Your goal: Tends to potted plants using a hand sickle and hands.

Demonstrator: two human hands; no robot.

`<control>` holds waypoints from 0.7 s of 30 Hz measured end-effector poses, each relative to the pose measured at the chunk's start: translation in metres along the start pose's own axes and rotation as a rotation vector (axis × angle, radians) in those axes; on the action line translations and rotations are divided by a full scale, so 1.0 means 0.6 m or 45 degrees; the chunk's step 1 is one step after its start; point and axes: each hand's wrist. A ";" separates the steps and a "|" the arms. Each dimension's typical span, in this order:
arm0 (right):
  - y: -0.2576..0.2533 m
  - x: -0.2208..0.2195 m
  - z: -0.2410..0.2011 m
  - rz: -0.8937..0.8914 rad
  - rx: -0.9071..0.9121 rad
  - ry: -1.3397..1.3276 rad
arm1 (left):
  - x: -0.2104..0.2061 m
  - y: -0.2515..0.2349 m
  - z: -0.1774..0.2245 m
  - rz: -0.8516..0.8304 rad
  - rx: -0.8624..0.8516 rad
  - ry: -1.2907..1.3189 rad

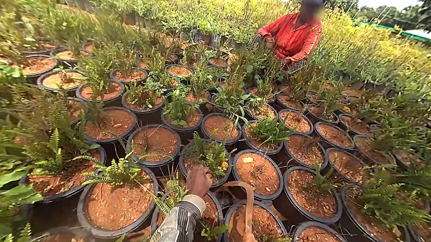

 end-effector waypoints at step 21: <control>-0.118 -0.078 0.010 -0.156 -0.031 0.448 | 0.001 -0.002 -0.016 -0.022 -0.007 0.241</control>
Point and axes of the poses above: each hand's wrist, its own y-axis away from the middle knuckle, its own x-axis out of the back of the hand, z = x × y, and after that the axes turned 5 degrees about z, right-handed
